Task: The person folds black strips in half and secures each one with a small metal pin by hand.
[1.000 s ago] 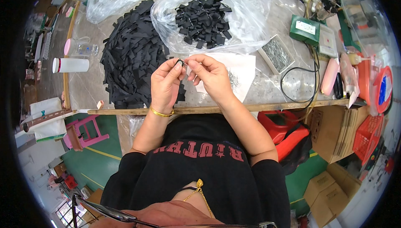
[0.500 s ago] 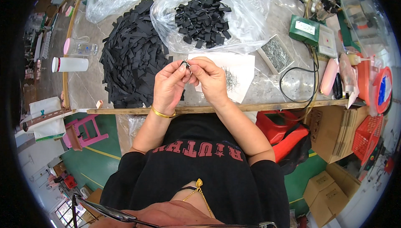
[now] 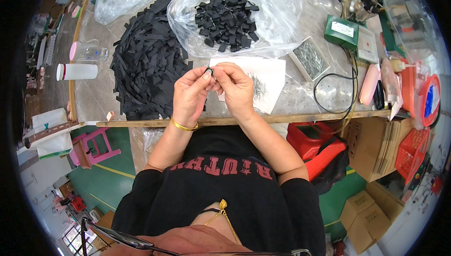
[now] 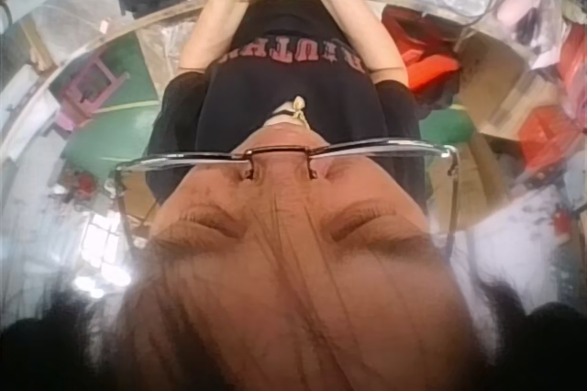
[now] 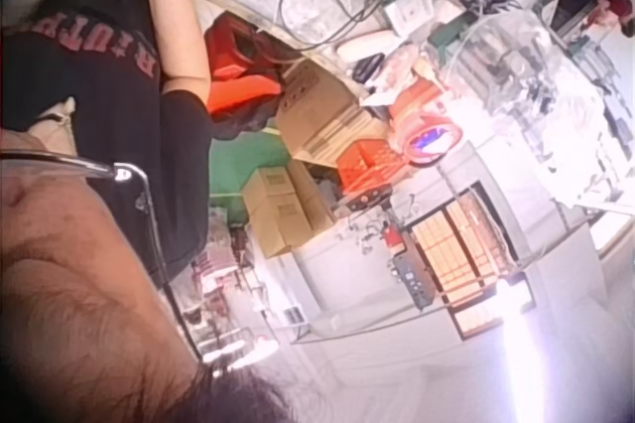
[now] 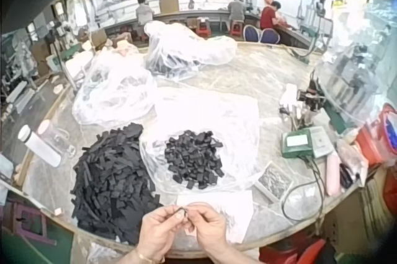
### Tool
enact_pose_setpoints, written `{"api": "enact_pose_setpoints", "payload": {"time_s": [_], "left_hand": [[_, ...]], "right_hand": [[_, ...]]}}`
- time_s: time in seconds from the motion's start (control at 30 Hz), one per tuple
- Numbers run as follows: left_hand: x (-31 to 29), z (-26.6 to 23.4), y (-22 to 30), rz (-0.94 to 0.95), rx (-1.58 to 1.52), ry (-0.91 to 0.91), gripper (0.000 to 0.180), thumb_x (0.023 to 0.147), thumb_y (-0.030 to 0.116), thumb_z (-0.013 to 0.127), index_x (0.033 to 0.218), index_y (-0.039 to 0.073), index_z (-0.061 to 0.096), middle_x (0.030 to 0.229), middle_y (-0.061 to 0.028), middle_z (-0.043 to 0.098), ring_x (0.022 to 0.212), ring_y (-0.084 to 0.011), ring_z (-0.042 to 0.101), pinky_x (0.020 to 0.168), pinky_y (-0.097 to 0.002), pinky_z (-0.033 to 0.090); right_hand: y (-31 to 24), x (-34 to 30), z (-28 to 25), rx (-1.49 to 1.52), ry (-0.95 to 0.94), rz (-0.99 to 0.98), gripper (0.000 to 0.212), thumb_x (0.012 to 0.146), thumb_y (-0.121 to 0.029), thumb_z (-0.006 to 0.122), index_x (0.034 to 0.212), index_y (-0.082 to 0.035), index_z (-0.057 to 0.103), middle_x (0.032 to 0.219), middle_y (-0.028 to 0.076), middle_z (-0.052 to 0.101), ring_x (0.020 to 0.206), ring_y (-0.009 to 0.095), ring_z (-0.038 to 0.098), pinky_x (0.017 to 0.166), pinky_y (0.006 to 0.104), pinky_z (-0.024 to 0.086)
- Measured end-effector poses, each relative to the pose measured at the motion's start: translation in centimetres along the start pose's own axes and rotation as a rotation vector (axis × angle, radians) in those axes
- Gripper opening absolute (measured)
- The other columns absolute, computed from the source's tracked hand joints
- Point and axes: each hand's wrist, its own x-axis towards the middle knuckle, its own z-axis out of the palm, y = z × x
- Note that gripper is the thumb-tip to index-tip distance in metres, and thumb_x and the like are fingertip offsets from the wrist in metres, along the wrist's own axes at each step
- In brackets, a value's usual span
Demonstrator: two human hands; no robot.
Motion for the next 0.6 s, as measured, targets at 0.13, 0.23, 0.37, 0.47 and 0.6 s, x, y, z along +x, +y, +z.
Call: {"api": "enact_pose_setpoints", "payload": {"time_s": [0.13,0.23,0.37,0.47,0.6], "left_hand": [[0.5,0.0,-0.2,-0.013,0.015,-0.015,0.017,0.083,0.004,0.061,0.097,-0.005,0.059,0.078,-0.0054,0.060,0.069,-0.0098,0.053,0.064,-0.0225,0.043],[2.8,0.2,-0.5,-0.004,0.105,0.057,0.021,0.083,0.007,0.062,0.099,-0.005,0.058,0.081,-0.0051,0.060,0.070,-0.0097,0.053,0.064,-0.0221,0.042],[10.3,0.4,0.2,0.092,0.122,-0.070,0.025,0.084,0.012,0.062,0.101,-0.006,0.057,0.084,-0.0065,0.061,0.074,-0.0105,0.056,0.067,-0.0215,0.044],[14.2,0.4,0.7,0.109,0.609,-0.037,0.040,0.081,0.021,0.066,0.108,-0.006,0.053,0.095,-0.0101,0.060,0.082,-0.0152,0.058,0.073,-0.0256,0.046],[11.4,0.4,2.4,0.647,1.255,0.036,0.045,0.075,0.018,0.068,0.113,-0.001,0.053,0.110,-0.0121,0.054,0.101,-0.0207,0.051,0.078,-0.0301,0.046]], "right_hand": [[-0.5,0.3,0.0,-0.061,0.022,0.016,0.012,0.087,-0.009,0.058,0.092,0.000,0.063,0.090,0.006,0.060,0.061,0.007,0.054,0.051,0.0178,0.041],[-1.9,1.1,-0.9,-0.187,0.089,0.032,0.014,0.087,-0.011,0.058,0.095,0.001,0.062,0.089,0.005,0.060,0.060,0.007,0.054,0.050,0.0179,0.041],[-4.9,3.1,-3.1,-0.437,0.154,-0.003,0.017,0.087,-0.015,0.059,0.094,0.001,0.063,0.084,0.004,0.061,0.060,0.007,0.054,0.050,0.0187,0.041],[-6.0,3.3,-4.1,-0.772,0.037,0.068,0.017,0.086,-0.017,0.061,0.091,0.000,0.064,0.080,0.002,0.061,0.061,0.006,0.054,0.051,0.0196,0.041],[-6.4,3.4,-5.2,-1.281,-0.305,-0.042,0.010,0.079,-0.012,0.064,0.083,-0.003,0.065,0.076,0.004,0.062,0.063,0.016,0.058,0.058,0.0262,0.045]]}}
